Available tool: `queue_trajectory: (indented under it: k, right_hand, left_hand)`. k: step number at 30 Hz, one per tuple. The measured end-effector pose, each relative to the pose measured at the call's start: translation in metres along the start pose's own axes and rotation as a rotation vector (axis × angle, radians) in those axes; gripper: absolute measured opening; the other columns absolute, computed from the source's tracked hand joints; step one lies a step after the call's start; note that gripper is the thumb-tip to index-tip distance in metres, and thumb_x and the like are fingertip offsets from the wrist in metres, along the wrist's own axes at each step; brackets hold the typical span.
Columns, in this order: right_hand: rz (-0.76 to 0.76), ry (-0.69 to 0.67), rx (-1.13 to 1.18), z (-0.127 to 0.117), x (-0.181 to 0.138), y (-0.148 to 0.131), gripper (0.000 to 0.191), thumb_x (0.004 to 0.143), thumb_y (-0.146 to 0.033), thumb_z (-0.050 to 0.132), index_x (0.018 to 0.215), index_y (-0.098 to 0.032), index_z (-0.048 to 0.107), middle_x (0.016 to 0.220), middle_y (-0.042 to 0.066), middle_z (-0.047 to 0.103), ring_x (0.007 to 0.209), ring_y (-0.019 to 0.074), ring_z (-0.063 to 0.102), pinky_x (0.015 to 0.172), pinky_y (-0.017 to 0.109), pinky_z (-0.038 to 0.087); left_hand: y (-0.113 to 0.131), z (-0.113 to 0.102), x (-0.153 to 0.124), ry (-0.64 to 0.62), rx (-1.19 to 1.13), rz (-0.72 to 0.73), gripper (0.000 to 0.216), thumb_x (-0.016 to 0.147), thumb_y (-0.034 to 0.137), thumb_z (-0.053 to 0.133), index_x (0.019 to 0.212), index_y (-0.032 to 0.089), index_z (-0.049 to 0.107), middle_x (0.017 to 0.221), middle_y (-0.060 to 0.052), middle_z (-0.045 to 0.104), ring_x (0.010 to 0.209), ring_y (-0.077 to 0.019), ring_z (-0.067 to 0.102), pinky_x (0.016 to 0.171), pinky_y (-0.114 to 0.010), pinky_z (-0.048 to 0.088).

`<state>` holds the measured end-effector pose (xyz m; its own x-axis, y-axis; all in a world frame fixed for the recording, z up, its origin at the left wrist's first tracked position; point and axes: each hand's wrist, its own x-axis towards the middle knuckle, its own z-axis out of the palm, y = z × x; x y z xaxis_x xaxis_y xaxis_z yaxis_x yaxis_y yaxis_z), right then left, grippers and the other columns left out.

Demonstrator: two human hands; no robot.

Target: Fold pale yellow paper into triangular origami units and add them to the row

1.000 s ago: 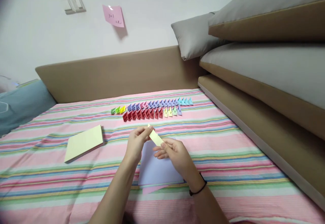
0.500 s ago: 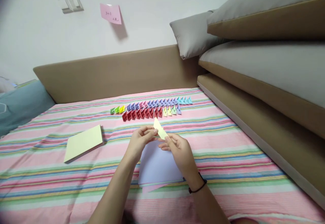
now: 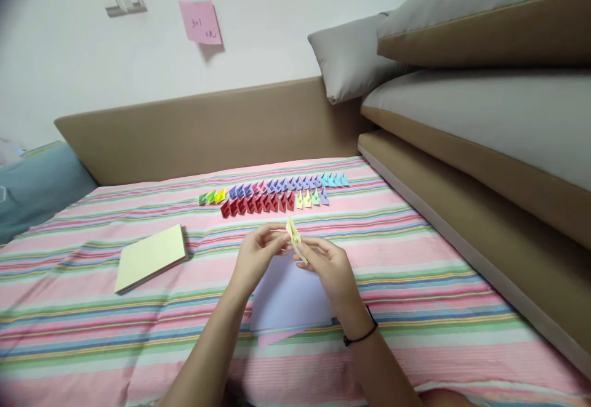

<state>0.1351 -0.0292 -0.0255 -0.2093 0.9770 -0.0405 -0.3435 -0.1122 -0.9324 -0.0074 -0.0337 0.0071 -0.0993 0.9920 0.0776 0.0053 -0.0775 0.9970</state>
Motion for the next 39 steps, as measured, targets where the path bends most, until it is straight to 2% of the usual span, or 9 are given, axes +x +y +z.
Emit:
queue_trajectory:
  k: [5,12,19,22,26,29,32,35,39]
  right_hand:
    - [-0.049,0.003,-0.024,0.000,0.000,0.000,0.031,0.068,-0.035,0.074,0.091,-0.016,0.068,0.084,0.004,0.070,0.076,0.0157,0.065,0.070,0.026,0.054]
    - [-0.014,0.025,-0.044,-0.001,-0.001,-0.004,0.030,0.069,-0.040,0.071,0.085,-0.015,0.067,0.077,0.004,0.070,0.067,0.0169,0.066,0.068,0.031,0.056]
    - [-0.096,0.001,-0.144,-0.001,-0.001,-0.001,0.034,0.070,-0.045,0.068,0.090,-0.017,0.067,0.087,0.007,0.072,0.073,0.0225,0.068,0.071,0.035,0.056]
    - [-0.116,0.050,-0.200,0.000,-0.002,-0.001,0.036,0.069,-0.048,0.068,0.089,-0.017,0.067,0.088,0.008,0.072,0.070,0.0233,0.069,0.067,0.035,0.057]
    - [-0.116,0.123,-0.286,0.001,-0.004,-0.003,0.032,0.069,-0.045,0.069,0.084,-0.017,0.065,0.079,0.008,0.071,0.064,0.0225,0.068,0.061,0.033,0.056]
    - [-0.126,0.151,-0.323,0.001,-0.004,-0.003,0.029,0.072,-0.042,0.066,0.087,-0.018,0.061,0.073,0.006,0.070,0.061,0.0215,0.068,0.059,0.032,0.056]
    - [-0.184,0.169,-0.308,0.001,-0.004,-0.001,0.031,0.075,-0.039,0.063,0.098,-0.021,0.053,0.071,0.003,0.069,0.057,0.0197,0.067,0.056,0.031,0.056]
    - [-0.261,0.159,-0.322,0.002,-0.005,-0.001,0.032,0.078,-0.036,0.058,0.104,-0.023,0.046,0.075,0.001,0.068,0.055,0.0178,0.067,0.054,0.029,0.055]
    - [-0.291,0.110,-0.388,0.004,-0.008,-0.003,0.019,0.082,-0.034,0.051,0.097,-0.023,0.048,0.085,0.002,0.067,0.057,0.0161,0.066,0.053,0.026,0.054]
  left_hand:
    - [0.003,0.003,-0.002,-0.066,0.035,-0.015,0.037,0.071,0.030,0.068,0.102,0.011,0.065,0.085,-0.010,0.072,0.074,-0.0158,0.066,0.063,-0.022,0.051]
    - [0.006,-0.002,-0.004,-0.138,0.008,-0.065,0.038,0.074,0.037,0.065,0.103,0.014,0.066,0.096,-0.009,0.070,0.076,-0.0153,0.065,0.064,-0.023,0.052]
    - [0.009,0.007,-0.008,-0.137,0.068,-0.041,0.037,0.069,0.035,0.069,0.100,0.014,0.069,0.089,-0.008,0.070,0.075,-0.0193,0.067,0.063,-0.026,0.054]
    - [0.007,0.009,-0.009,-0.158,0.104,0.000,0.035,0.071,0.035,0.067,0.100,0.015,0.069,0.089,-0.008,0.070,0.073,-0.0198,0.067,0.064,-0.028,0.055]
    - [0.002,0.009,-0.008,-0.225,0.147,0.017,0.034,0.072,0.031,0.066,0.103,0.017,0.068,0.090,-0.007,0.069,0.071,-0.0194,0.067,0.068,-0.029,0.055]
    - [-0.002,0.011,-0.007,-0.170,0.152,0.002,0.034,0.074,0.025,0.061,0.106,0.016,0.065,0.092,-0.007,0.067,0.067,-0.0170,0.067,0.066,-0.029,0.055]
    - [-0.006,0.012,-0.007,-0.098,0.118,0.001,0.038,0.072,0.017,0.057,0.110,0.016,0.060,0.092,-0.007,0.066,0.064,-0.0148,0.065,0.063,-0.029,0.056]
    - [-0.007,0.012,-0.006,-0.116,0.078,0.016,0.038,0.071,0.016,0.054,0.109,0.016,0.061,0.087,-0.006,0.067,0.064,-0.0143,0.065,0.063,-0.028,0.056]
    - [-0.005,0.013,-0.006,-0.117,0.074,-0.013,0.041,0.070,0.016,0.053,0.110,0.014,0.062,0.085,-0.006,0.069,0.064,-0.0141,0.064,0.062,-0.026,0.055]
